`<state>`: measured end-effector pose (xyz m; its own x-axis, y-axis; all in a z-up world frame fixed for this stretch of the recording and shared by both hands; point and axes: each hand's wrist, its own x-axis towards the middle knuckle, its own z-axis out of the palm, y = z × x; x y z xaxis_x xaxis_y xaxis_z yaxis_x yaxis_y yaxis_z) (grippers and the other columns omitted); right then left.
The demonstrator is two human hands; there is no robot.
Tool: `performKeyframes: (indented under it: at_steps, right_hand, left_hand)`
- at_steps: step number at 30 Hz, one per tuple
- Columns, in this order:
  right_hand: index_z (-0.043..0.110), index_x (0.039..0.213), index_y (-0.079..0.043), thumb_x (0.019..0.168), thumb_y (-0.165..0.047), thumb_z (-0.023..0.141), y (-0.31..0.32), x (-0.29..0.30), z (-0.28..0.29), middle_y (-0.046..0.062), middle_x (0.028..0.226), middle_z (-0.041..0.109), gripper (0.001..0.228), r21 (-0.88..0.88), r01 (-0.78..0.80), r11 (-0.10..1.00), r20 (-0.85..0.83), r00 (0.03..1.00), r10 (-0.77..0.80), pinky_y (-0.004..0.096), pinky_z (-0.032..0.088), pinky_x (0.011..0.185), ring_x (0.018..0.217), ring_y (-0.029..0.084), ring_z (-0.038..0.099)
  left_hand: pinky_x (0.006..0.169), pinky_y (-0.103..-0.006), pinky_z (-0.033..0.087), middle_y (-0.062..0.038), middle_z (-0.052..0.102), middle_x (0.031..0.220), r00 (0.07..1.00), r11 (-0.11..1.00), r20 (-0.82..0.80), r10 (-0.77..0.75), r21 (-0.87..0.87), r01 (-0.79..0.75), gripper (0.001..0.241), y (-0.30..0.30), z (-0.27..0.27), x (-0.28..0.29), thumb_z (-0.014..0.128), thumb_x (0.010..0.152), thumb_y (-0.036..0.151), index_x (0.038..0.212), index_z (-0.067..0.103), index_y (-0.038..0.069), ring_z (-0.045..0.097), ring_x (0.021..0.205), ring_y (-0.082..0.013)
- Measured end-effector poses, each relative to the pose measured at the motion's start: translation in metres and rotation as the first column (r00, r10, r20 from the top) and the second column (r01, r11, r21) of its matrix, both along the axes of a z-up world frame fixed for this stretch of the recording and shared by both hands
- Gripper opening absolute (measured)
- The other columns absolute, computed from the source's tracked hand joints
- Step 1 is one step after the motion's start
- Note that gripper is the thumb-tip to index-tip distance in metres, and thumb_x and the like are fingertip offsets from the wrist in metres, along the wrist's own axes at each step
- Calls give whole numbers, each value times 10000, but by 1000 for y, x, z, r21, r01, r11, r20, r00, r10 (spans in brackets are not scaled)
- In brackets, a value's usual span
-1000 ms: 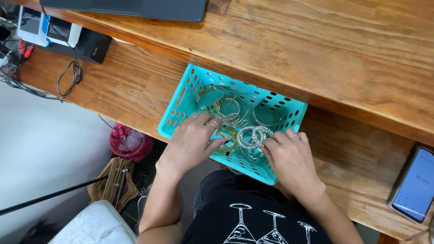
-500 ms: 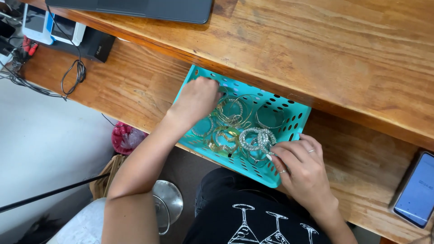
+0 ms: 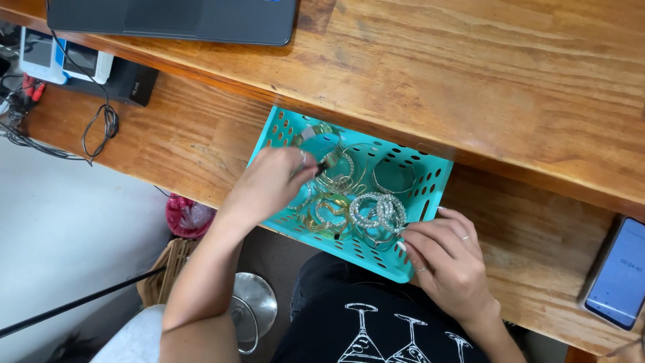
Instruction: A person is removing tags or stickers from various bracelets and bangles and sorting them into a blue plastic basket on a wooden table.
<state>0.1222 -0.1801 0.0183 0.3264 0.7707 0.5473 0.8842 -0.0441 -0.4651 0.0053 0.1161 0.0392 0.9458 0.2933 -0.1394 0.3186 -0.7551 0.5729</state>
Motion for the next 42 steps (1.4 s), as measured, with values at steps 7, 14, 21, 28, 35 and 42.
performKeyframes:
  at_steps: [7,14,21,28,35,42]
  right_hand:
    - [471,1441,-127,1027,-422,607,-45,0,-23,286,1546,374,527,225,-103,969,-19,994,110,413,624,920,1097,337,648]
    - [701,961,-35,975,-416,516,-67,3,18,103,921,702,424,24,-262,965,-271,927,259,351,518,703,711,244,639]
    - [676,896,122,1135,-182,626,-117,6,-67,222,834,629,389,260,592,763,-27,794,-607,455,390,854,765,346,546]
    - [772,1115,78,1123,-28,649,-104,35,-159,221,1063,714,162,51,590,806,22,806,-591,441,449,906,984,345,635]
    - [818,1052,-43,1004,-49,772,-104,59,-219,133,995,729,67,-135,647,750,65,762,-645,421,490,848,898,293,653]
    - [644,1460,-169,967,-291,716,-80,50,-154,178,877,583,513,-498,604,623,-159,642,-750,435,484,933,733,273,641]
  left_hand:
    - [1112,-494,468,-48,651,1076,699,695,502,-509,-239,678,190,-67,46,-27,502,1075,227,1046,632,91,622,1223,-378]
    - [1195,-566,422,-134,512,1372,584,601,556,-592,-179,779,143,-75,22,4,599,1047,237,1114,682,142,487,1415,-438]
    - [1184,-567,321,-254,384,1525,953,983,268,-143,146,107,703,-53,10,-2,730,971,326,1559,384,158,356,1439,-457]
    - [1104,-651,389,-203,610,1346,992,804,95,82,582,-122,709,-45,-61,-5,868,728,294,1374,633,123,471,1347,-540]
    - [1001,-605,493,-147,660,1282,990,875,134,38,475,-98,519,-35,-69,-4,847,788,255,1277,712,150,526,1306,-513]
    - [1081,-590,460,-83,747,1007,998,833,11,-69,551,52,131,-53,-100,28,798,836,240,959,821,203,573,1325,-472]
